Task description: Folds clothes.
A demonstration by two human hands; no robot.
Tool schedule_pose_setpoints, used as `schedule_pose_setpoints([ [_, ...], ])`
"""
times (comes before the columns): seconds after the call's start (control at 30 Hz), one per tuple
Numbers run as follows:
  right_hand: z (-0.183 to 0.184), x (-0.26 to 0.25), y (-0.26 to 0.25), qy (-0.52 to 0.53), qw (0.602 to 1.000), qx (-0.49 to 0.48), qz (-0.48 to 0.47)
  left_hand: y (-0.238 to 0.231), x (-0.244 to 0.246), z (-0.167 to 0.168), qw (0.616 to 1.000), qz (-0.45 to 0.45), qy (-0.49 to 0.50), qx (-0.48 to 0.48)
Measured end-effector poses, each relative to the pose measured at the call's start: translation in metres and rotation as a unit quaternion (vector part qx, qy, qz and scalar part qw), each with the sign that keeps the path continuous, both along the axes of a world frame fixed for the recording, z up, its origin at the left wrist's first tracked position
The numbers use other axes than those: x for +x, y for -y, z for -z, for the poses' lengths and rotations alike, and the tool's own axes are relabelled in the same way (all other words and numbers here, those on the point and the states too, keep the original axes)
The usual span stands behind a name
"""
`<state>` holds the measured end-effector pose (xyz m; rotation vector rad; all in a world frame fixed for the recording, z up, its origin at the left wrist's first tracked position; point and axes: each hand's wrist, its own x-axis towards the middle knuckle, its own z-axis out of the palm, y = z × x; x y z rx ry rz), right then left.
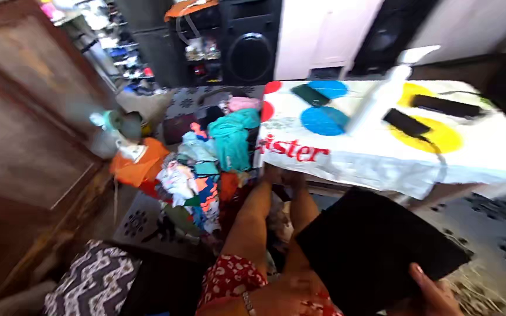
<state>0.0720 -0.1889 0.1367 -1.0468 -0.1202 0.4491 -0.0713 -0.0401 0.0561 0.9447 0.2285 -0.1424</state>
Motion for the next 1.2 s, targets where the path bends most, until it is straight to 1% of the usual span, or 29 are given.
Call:
schedule_pose_setpoints([
  [0.07, 0.018, -0.016, -0.03, -0.074, 0.993, 0.04, -0.088, -0.019, -0.005, -0.011, 0.983, -0.129, -0.013, -0.131],
  [0.1, 0.027, -0.027, -0.045, -0.104, 0.986, 0.052, -0.121, -0.032, -0.01, -0.02, 0.966, -0.191, -0.024, -0.17],
  [0.17, 0.044, -0.048, -0.072, -0.154, 0.969, 0.066, -0.183, -0.061, -0.02, -0.036, 0.926, -0.323, -0.059, -0.187],
  [0.23, 0.06, -0.071, -0.095, -0.205, 0.946, 0.066, -0.242, -0.09, -0.036, -0.043, 0.893, -0.411, -0.09, -0.164],
  [0.3, 0.079, -0.091, -0.113, -0.21, 0.929, 0.052, -0.299, -0.116, -0.062, -0.047, 0.877, -0.453, -0.094, -0.132],
  [0.4, 0.104, -0.107, -0.131, -0.131, 0.908, -0.019, -0.397, -0.15, -0.116, -0.058, 0.866, -0.486, -0.087, -0.082],
  [0.47, 0.116, -0.105, -0.134, -0.081, 0.885, -0.063, -0.455, -0.17, -0.161, -0.065, 0.862, -0.498, -0.099, -0.013],
  [0.53, 0.122, -0.097, -0.13, -0.069, 0.868, -0.086, -0.483, -0.184, -0.21, -0.076, 0.868, -0.474, -0.12, 0.082],
  [0.57, 0.123, -0.092, -0.127, -0.064, 0.865, -0.1, -0.488, -0.19, -0.233, -0.081, 0.88, -0.439, -0.124, 0.13],
  [0.6, 0.123, -0.087, -0.124, -0.062, 0.863, -0.113, -0.488, -0.197, -0.256, -0.083, 0.904, -0.38, -0.108, 0.164],
  [0.63, 0.123, -0.082, -0.121, -0.062, 0.862, -0.126, -0.487, -0.205, -0.275, -0.079, 0.932, -0.308, -0.081, 0.176],
  [0.67, 0.123, -0.078, -0.117, -0.06, 0.861, -0.139, -0.486, -0.212, -0.287, -0.072, 0.951, -0.246, -0.075, 0.171],
  [0.7, 0.125, -0.075, -0.114, -0.061, 0.86, -0.15, -0.484, -0.215, -0.294, -0.06, 0.957, -0.219, -0.11, 0.154],
  [0.73, 0.127, -0.072, -0.111, -0.065, 0.86, -0.157, -0.481, -0.213, -0.296, -0.045, 0.95, -0.215, -0.173, 0.143],
  [0.77, 0.131, -0.069, -0.108, -0.072, 0.86, -0.159, -0.479, -0.21, -0.296, -0.025, 0.938, -0.216, -0.235, 0.139],
  [0.83, 0.139, -0.064, -0.103, -0.088, 0.864, -0.164, -0.468, -0.206, -0.289, 0.019, 0.907, -0.19, -0.343, 0.152],
  [0.9, 0.143, -0.061, -0.101, -0.102, 0.868, -0.175, -0.453, -0.207, -0.279, 0.065, 0.877, -0.165, -0.417, 0.171],
  [0.93, 0.146, -0.059, -0.1, -0.109, 0.871, -0.177, -0.446, -0.208, -0.274, 0.08, 0.864, -0.164, -0.438, 0.184],
  [1.03, 0.154, -0.054, -0.096, -0.105, 0.873, -0.203, -0.431, -0.212, -0.264, 0.094, 0.844, -0.164, -0.465, 0.212],
  [1.1, 0.156, -0.046, -0.096, -0.061, 0.872, -0.24, -0.422, -0.216, -0.261, 0.095, 0.83, -0.137, -0.468, 0.27],
  [1.13, 0.156, -0.04, -0.095, -0.013, 0.868, -0.271, -0.416, -0.216, -0.259, 0.093, 0.822, -0.117, -0.461, 0.312],
  [1.17, 0.157, -0.033, -0.093, 0.066, 0.854, -0.313, -0.409, -0.215, -0.256, 0.088, 0.808, -0.091, -0.454, 0.363],
  [1.2, 0.159, -0.023, -0.09, 0.169, 0.825, -0.364, -0.399, -0.215, -0.251, 0.08, 0.783, -0.051, -0.456, 0.42],
])
